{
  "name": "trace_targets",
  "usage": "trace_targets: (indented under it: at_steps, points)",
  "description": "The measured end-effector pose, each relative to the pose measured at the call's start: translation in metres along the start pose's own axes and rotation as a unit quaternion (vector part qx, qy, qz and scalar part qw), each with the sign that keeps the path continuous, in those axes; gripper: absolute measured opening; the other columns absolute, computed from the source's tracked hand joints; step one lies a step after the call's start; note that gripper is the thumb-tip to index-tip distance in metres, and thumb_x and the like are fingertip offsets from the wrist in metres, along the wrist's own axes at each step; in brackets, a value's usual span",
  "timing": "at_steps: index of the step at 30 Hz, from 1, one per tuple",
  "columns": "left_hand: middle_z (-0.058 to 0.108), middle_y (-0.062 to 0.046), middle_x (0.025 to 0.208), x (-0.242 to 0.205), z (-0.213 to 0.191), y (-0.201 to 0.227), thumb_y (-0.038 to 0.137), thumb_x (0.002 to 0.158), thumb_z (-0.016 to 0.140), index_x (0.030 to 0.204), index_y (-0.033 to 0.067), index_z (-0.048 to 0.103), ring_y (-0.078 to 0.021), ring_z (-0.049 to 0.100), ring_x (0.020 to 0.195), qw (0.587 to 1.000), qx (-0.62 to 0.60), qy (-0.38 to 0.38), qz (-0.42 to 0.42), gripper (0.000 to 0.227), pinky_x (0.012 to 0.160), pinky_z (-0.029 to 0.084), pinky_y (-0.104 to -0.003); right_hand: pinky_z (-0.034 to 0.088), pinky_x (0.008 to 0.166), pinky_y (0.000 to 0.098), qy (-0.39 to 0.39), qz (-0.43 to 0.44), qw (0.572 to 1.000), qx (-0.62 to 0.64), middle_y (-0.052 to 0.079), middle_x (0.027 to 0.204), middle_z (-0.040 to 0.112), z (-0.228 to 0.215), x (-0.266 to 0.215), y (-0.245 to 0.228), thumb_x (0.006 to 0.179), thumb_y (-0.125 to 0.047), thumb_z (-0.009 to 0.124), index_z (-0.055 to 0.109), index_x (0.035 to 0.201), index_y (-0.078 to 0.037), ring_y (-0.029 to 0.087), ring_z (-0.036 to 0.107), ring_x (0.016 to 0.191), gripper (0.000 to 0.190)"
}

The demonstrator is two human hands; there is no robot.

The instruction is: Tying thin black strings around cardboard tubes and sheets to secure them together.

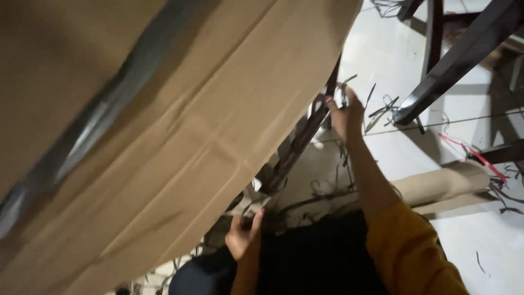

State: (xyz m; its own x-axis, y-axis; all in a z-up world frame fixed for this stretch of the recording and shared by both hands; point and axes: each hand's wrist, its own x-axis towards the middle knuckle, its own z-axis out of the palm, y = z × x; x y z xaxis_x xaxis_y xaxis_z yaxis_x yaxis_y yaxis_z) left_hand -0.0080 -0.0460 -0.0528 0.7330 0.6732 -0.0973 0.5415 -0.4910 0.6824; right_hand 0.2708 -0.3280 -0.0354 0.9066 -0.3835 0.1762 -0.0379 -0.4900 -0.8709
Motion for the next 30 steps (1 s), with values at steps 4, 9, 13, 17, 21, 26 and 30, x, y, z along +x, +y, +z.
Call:
trace_targets:
  at_steps: [4, 9, 13, 17, 21, 26, 30]
  points:
    - [0.079, -0.002, 0.069, 0.002, 0.018, -0.023, 0.057, 0.065, 0.087, 0.078, 0.0187, 0.077, -0.0154, 0.077, 0.069, 0.998, 0.019, 0.021, -0.05, 0.042, 0.071, 0.058, -0.032, 0.046, 0.113, 0.0375, -0.011, -0.082, 0.996, 0.043, 0.017, 0.138, 0.065, -0.01, 0.008, -0.022, 0.089, -0.008, 0.076, 0.062, 0.134, -0.001, 0.03, 0.061, 0.129, 0.047]
    - [0.058, -0.003, 0.057, 0.012, 0.04, -0.072, 0.048, 0.067, 0.09, 0.054, 0.0093, 0.06, -0.016, 0.062, 0.053, 0.991, 0.085, 0.1, 0.03, 0.051, 0.058, 0.048, -0.032, 0.052, 0.082, 0.0202, -0.103, -0.097, 0.982, 0.123, -0.004, 0.112, 0.074, -0.033, 0.018, -0.057, 0.079, -0.001, 0.074, 0.068, 0.11, -0.013, 0.01, 0.069, 0.099, 0.034]
    - [0.061, -0.002, 0.048, 0.009, 0.029, -0.046, 0.038, 0.068, 0.091, 0.052, 0.0087, 0.069, -0.0095, 0.055, 0.043, 0.975, 0.037, 0.163, 0.149, 0.041, 0.051, 0.045, -0.029, 0.042, 0.083, 0.0202, -0.206, -0.02, 0.961, 0.185, -0.003, 0.095, 0.068, -0.035, 0.041, -0.047, 0.076, 0.003, 0.071, 0.059, 0.09, -0.014, 0.009, 0.061, 0.095, 0.025]
    - [0.046, 0.0, 0.044, 0.005, 0.032, -0.029, 0.028, 0.073, 0.088, 0.045, 0.0042, 0.058, -0.0081, 0.042, 0.05, 0.993, -0.058, 0.099, -0.002, 0.048, 0.052, 0.034, -0.028, 0.054, 0.094, 0.0301, -0.246, -0.196, 0.927, 0.206, 0.006, 0.108, 0.071, -0.038, 0.048, -0.034, 0.087, -0.008, 0.084, 0.062, 0.102, -0.008, 0.017, 0.067, 0.103, 0.026]
    - [0.041, 0.002, 0.044, 0.005, 0.025, -0.036, 0.025, 0.075, 0.087, 0.047, 0.006, 0.053, -0.0072, 0.037, 0.049, 0.973, -0.116, 0.132, 0.15, 0.048, 0.05, 0.034, -0.03, 0.053, 0.097, 0.0328, -0.264, -0.101, 0.942, 0.183, 0.008, 0.115, 0.07, -0.048, 0.036, -0.03, 0.089, -0.012, 0.08, 0.065, 0.109, -0.009, 0.021, 0.066, 0.109, 0.025]
    - [0.062, 0.0, 0.061, 0.008, 0.016, -0.032, 0.023, 0.082, 0.083, 0.063, 0.0082, 0.062, -0.0064, 0.055, 0.062, 0.971, -0.139, 0.097, 0.166, 0.033, 0.059, 0.045, -0.026, 0.05, 0.098, 0.0333, -0.243, -0.044, 0.963, 0.111, 0.004, 0.119, 0.069, -0.084, 0.012, -0.008, 0.088, -0.007, 0.076, 0.062, 0.116, -0.012, 0.02, 0.065, 0.111, 0.032]
    - [0.077, -0.001, 0.078, 0.017, 0.024, -0.037, 0.012, 0.086, 0.083, 0.082, 0.0067, 0.076, -0.0048, 0.066, 0.075, 0.961, -0.2, 0.078, 0.175, 0.01, 0.075, 0.055, -0.024, 0.046, 0.11, 0.0371, -0.17, -0.163, 0.967, 0.095, 0.011, 0.132, 0.067, -0.097, -0.008, 0.053, 0.083, -0.014, 0.084, 0.061, 0.131, -0.004, 0.025, 0.062, 0.125, 0.055]
